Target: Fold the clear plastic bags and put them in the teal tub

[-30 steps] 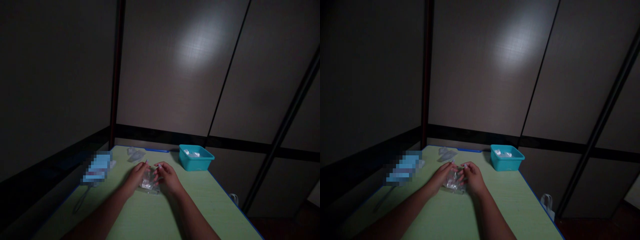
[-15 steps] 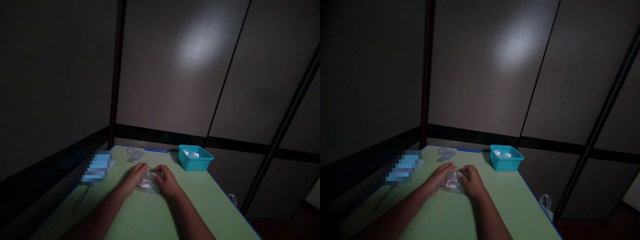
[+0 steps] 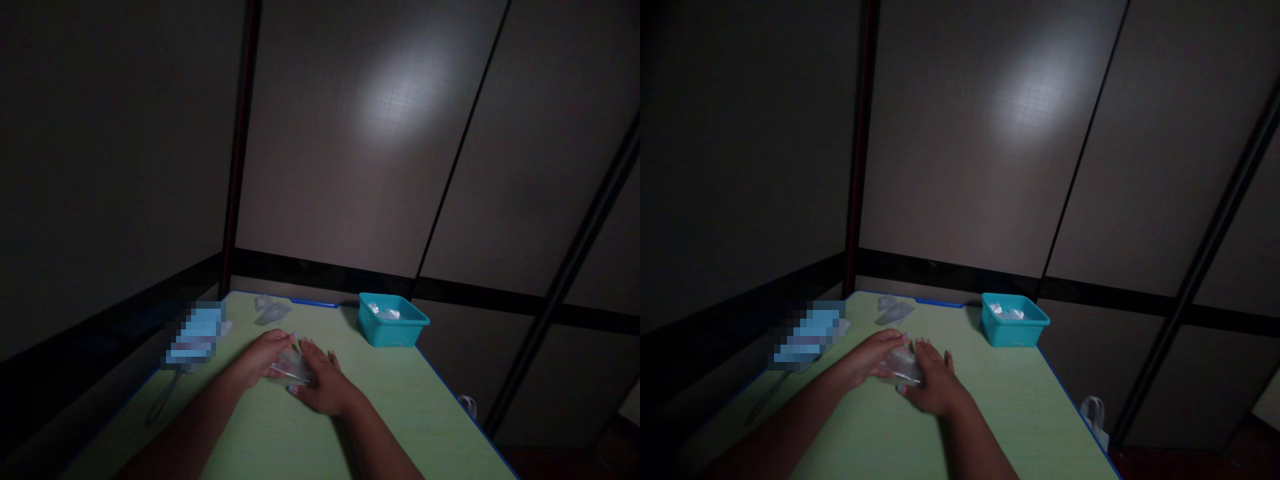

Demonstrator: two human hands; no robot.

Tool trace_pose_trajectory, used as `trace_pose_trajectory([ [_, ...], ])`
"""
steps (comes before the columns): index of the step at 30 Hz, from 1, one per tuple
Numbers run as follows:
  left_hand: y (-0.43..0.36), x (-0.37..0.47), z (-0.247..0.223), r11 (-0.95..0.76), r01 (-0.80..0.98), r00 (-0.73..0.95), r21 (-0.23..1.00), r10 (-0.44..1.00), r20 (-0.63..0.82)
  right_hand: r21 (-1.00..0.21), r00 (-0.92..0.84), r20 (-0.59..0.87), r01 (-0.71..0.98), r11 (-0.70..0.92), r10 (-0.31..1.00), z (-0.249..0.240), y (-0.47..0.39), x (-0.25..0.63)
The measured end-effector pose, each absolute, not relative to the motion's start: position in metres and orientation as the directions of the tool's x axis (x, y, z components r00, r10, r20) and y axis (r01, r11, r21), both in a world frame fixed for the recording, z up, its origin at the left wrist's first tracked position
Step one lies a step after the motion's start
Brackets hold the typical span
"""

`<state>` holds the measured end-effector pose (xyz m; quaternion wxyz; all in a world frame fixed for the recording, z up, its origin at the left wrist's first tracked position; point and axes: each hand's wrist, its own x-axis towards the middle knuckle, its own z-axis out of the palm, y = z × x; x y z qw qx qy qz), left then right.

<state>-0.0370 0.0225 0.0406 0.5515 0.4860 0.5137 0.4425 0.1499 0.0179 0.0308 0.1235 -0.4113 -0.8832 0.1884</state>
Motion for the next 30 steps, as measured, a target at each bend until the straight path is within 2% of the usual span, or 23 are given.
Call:
trace_pose_trajectory([
  [6, 0.029, -0.044, 0.033, 0.062, 0.109, 0.023, 0.992, 0.998, -0.065, -0.347, -0.672, 0.049, 0.682, 0.643, 0.739, 0.030, 0.014, 0.143],
  [15, 0.033, -0.045, 0.032, -0.080, 0.246, 0.003, 0.966, 0.997, 0.081, -0.286, -0.678, 0.033, 0.698, 0.657, 0.734, 0.035, 0.009, 0.138],
  [21, 0.034, -0.043, 0.031, -0.048, 0.280, 0.006, 0.959, 0.999, 0.049, -0.321, -0.612, 0.036, 0.741, 0.589, 0.790, 0.036, 0.008, 0.142],
  [24, 0.031, -0.042, 0.034, 0.014, 0.268, 0.036, 0.963, 0.999, -0.025, -0.323, -0.603, 0.005, 0.754, 0.572, 0.798, 0.037, 0.008, 0.142],
  [27, 0.025, -0.043, 0.039, 0.096, 0.213, 0.110, 0.972, 0.987, -0.121, -0.312, -0.601, -0.013, 0.762, 0.567, 0.799, 0.037, 0.007, 0.141],
  [30, 0.021, -0.046, 0.044, 0.113, 0.131, 0.173, 0.985, 0.976, -0.135, -0.298, -0.605, -0.018, 0.763, 0.573, 0.796, 0.036, 0.007, 0.141],
])
